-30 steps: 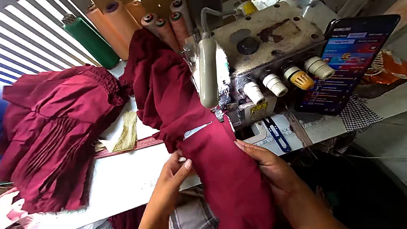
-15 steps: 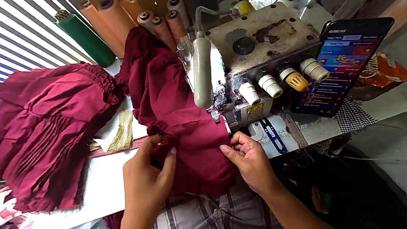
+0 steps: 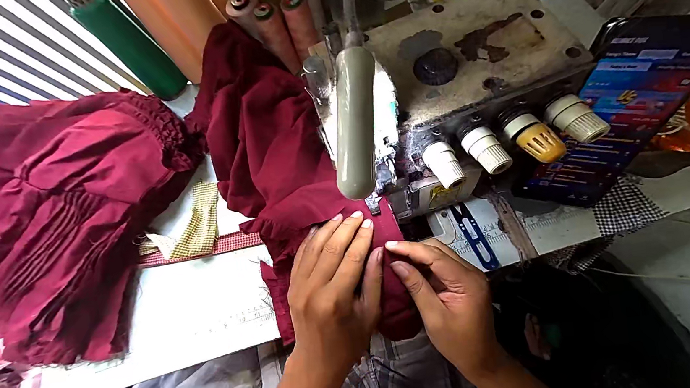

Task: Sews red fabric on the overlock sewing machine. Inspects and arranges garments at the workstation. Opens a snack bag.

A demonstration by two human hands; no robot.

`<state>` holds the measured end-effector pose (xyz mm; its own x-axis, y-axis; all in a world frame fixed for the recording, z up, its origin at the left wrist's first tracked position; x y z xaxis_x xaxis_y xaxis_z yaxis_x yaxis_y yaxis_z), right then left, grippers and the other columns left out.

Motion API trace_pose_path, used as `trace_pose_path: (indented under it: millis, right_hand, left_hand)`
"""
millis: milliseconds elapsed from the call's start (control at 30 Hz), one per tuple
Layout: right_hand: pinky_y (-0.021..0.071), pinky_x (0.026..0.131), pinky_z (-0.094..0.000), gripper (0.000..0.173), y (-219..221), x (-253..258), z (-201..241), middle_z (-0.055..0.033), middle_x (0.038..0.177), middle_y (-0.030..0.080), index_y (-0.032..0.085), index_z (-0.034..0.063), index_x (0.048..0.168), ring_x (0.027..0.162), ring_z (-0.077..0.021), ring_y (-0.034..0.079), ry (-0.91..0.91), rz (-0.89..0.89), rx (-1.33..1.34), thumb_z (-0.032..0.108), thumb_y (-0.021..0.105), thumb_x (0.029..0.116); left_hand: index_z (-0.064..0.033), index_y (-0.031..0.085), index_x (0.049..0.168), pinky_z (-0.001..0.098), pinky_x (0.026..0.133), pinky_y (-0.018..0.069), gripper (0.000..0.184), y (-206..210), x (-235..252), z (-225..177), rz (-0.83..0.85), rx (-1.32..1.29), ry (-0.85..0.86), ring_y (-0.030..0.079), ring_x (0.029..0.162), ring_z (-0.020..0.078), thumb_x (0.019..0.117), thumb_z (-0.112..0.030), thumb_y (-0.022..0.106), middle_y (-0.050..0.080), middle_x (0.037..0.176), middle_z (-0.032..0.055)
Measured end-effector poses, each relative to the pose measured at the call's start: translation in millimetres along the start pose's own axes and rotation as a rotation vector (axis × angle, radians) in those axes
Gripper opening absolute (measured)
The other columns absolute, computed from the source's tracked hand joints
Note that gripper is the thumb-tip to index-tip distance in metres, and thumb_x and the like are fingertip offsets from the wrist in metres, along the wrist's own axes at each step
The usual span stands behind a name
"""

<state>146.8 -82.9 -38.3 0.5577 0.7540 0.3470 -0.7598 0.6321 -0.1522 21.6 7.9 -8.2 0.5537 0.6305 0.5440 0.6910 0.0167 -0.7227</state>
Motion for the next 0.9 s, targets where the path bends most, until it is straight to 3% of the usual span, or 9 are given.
trace_pose_path:
  millis: [167,367,467,567,633,700,767,833,900]
  right_hand:
    - [0.0551,0.072,-0.0136,0.022,2,4,6,-0.0019,0.095,0.07,0.078,0.0033,0.114,0.084,-0.0017,0.064,-0.027,-0.039,-0.111,0.012,0.067,0.0967]
    - [0.0541,0.07,-0.0137,0.023,7,11,8,-0.0022,0.092,0.069,0.078,0.0025,0.114,0.082,-0.0017,0.063,-0.045,-0.061,-0.173,0.01,0.066,0.0958]
    - [0.0554,0.079,-0.018,0.024,5,15,5,-0.005,0.098,0.072,0.077,0.0024,0.116,0.088,-0.005,0.065,-0.1,-0.039,-0.203,0.011,0.065,0.0967]
    - [0.0547,0.102,-0.0249,0.035,4,10,-2,-0.0143,0.127,0.07,0.064,-0.0089,0.13,0.114,-0.0096,0.068,-0.131,0.095,-0.11,0.007,0.062,0.0991]
    - [0.0557,0.092,-0.0162,0.05,1,2,-4,-0.0071,0.128,0.067,0.047,-0.0167,0.14,0.103,0.0035,0.066,-0.081,0.151,-0.013,0.002,0.063,0.0966]
    - [0.0557,0.079,-0.0126,0.059,-4,-9,-10,0.0029,0.11,0.068,0.036,-0.0193,0.143,0.085,0.009,0.064,0.021,0.165,0.039,-0.002,0.062,0.0923]
    - [0.0569,0.083,-0.0166,0.047,-8,-18,-15,0.0045,0.105,0.066,0.043,-0.0174,0.135,0.089,0.0051,0.065,0.094,0.208,0.07,-0.004,0.063,0.0933]
    - [0.0584,0.084,-0.0194,0.016,-12,-22,-17,0.0122,0.094,0.07,0.059,0.0001,0.11,0.087,0.0041,0.067,0.133,0.238,0.056,-0.003,0.062,0.0943]
    - [0.0585,0.083,-0.0201,0.012,-15,-23,-16,0.0144,0.091,0.07,0.062,0.0063,0.104,0.086,0.0035,0.068,0.142,0.27,0.072,-0.002,0.062,0.0951]
  left_hand:
    - [-0.0104,0.079,0.115,0.0444,0.112,0.0484,0.026,-2,5,4,0.034,-0.013,0.004,0.064,0.127,0.0222,0.1004,-0.023,0.062,0.073,0.126,0.0049]
    - [-0.0105,0.078,0.117,0.0456,0.114,0.0461,0.028,4,12,13,0.022,-0.024,0.019,0.062,0.13,0.0205,0.1002,-0.024,0.06,0.071,0.131,0.0037]
    - [-0.011,0.077,0.119,0.0452,0.114,0.0444,0.029,9,18,17,0.028,-0.055,0.054,0.061,0.13,0.0183,0.1001,-0.025,0.059,0.07,0.132,0.0042]
    - [-0.0102,0.076,0.122,0.0469,0.118,0.0416,0.028,-3,2,5,-0.026,-0.076,0.014,0.059,0.133,0.0234,0.0996,-0.021,0.063,0.068,0.135,0.0087]
    - [-0.0085,0.078,0.113,0.041,0.101,0.0533,0.023,-17,-21,-14,-0.18,-0.161,-0.004,0.068,0.11,0.0239,0.0926,-0.014,0.069,0.074,0.113,0.011]
    - [-0.0068,0.078,0.108,0.0369,0.08,0.056,0.02,-19,-52,-32,-0.154,-0.291,-0.029,0.069,0.089,0.0221,0.0902,-0.01,0.069,0.073,0.095,0.0102]
    - [-0.0036,0.074,0.115,0.0388,0.076,0.0571,0.023,-6,-87,-38,0.034,-0.428,-0.087,0.07,0.088,0.0248,0.0938,-0.009,0.066,0.072,0.097,0.0126]
    - [-0.0035,0.071,0.119,0.0409,0.08,0.0577,0.025,11,-121,-40,0.175,-0.47,-0.134,0.07,0.093,0.0268,0.0961,-0.01,0.065,0.071,0.102,0.0136]
    - [-0.0035,0.068,0.12,0.0425,0.081,0.057,0.025,17,-140,-41,0.256,-0.48,-0.153,0.07,0.094,0.0283,0.0968,-0.014,0.065,0.07,0.103,0.0139]
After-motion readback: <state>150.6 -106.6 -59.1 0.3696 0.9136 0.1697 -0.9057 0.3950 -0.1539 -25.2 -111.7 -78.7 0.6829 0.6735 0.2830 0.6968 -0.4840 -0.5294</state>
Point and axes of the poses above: each hand's wrist, its own x-axis towards the middle knuckle, its own y-axis out of the palm, z = x × y, the point moved 3 cm from there along x, towards the middle knuckle
